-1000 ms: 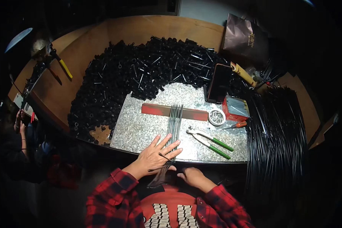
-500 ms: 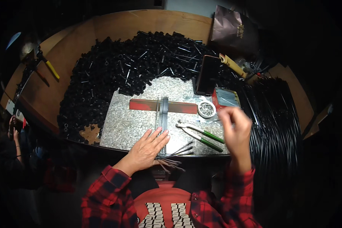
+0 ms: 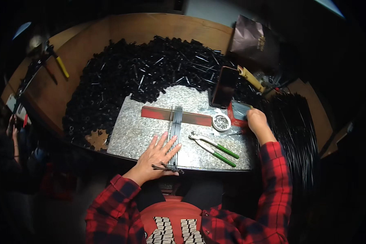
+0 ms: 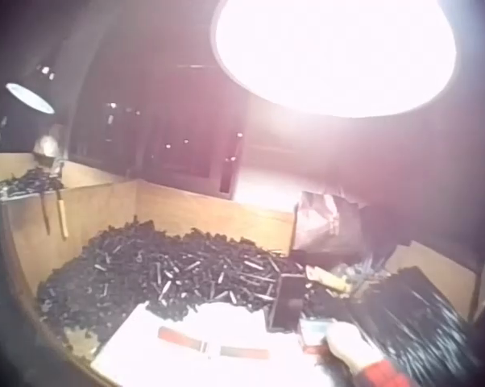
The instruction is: Assemble multiple black cables into a connector, then use pliers to secure them.
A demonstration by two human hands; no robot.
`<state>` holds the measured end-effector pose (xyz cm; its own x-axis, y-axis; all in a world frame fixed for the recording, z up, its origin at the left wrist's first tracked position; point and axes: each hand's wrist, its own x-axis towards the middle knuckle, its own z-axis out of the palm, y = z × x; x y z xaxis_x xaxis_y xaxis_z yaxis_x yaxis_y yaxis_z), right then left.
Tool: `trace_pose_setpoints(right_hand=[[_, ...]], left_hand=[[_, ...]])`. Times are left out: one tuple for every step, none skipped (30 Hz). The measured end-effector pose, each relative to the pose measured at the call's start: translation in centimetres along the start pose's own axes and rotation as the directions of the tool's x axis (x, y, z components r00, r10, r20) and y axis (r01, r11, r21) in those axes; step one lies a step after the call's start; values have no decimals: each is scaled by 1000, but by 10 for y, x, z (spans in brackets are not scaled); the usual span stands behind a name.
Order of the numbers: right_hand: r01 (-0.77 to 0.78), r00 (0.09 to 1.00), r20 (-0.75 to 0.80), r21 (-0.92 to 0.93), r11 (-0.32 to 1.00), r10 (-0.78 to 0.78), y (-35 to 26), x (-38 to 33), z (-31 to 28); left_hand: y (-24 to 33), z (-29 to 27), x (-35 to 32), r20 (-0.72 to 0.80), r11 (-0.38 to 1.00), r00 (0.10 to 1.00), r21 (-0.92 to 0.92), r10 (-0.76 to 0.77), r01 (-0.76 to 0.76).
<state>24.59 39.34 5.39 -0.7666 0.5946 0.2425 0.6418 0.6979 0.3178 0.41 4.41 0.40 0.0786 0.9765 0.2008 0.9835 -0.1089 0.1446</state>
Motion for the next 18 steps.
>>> trace_pose_setpoints(right_hand=[[5, 1000, -4, -10, 1000, -5, 1, 0, -2], [9, 1000, -7, -20, 1000, -9, 2, -1, -3], [21, 1000, -10, -23, 1000, -21, 5, -4, -6], [36, 996, -79, -21, 999, -38, 7, -5, -8], [50, 988, -147, -18, 999, -52, 7, -5, -12], [42, 994, -96, -29, 999, -45, 7, -5, -17], [51, 994, -96, -25, 998, -53, 4, -2, -21], [51, 991, -119, -32, 998, -54, -1, 0, -25], [39, 989, -141, -44, 998, -45, -4, 0, -31], [79, 983, -167, 0, 997, -78, -13, 4, -37], [90, 984, -160, 105, 990, -72, -28, 8, -45], [144, 978, -175, 187, 972, -111, -44, 11, -54], [206, 968, -199, 273, 940, -154, -62, 16, -59], [288, 947, -237, 310, 906, -219, -79, 22, -57], [358, 922, -274, 335, 871, -274, -92, 26, -56], [397, 905, -294, 333, 855, -306, -102, 30, -52], [436, 887, -315, 331, 837, -338, -112, 33, -48], [442, 883, -322, 329, 835, -341, -123, 36, -46]], left_hand=[[-2, 1, -1, -17, 999, 999, -39, 34, -35], [-3, -2, -3, -19, 998, 999, -44, 42, -42], [-3, -3, -1, -24, 998, 999, -46, 30, -32], [-3, -5, -1, -10, 998, 999, -44, 54, -54], [-3, -6, -1, 5, 996, 997, -42, 78, -78], [-5, -3, 0, 8, 996, 997, -50, 74, -74], [-4, -1, 0, 9, 997, 998, -50, 65, -64], [-4, 0, 0, -9, 997, 998, -38, 67, -68], [-3, 1, 2, -30, 996, 996, -27, 82, -83], [-3, 3, 2, -22, 997, 997, -22, 71, -72], [-3, 3, 2, -18, 997, 997, -21, 73, -73], [-2, 2, 3, -24, 998, 998, -28, 55, -55], [-2, -1, 1, -26, 999, 999, -29, 26, -27], [-3, -1, 0, -21, 999, 1000, -24, 21, -22], [-3, -2, 2, -13, 999, 1000, -36, 19, -19], [-2, -4, 4, -3, 999, 1000, -47, 19, -20], [-1, -4, 5, -1, 999, 1000, -43, 29, -29], [-1, -5, 5, -7, 998, 1000, -53, 30, -30]])
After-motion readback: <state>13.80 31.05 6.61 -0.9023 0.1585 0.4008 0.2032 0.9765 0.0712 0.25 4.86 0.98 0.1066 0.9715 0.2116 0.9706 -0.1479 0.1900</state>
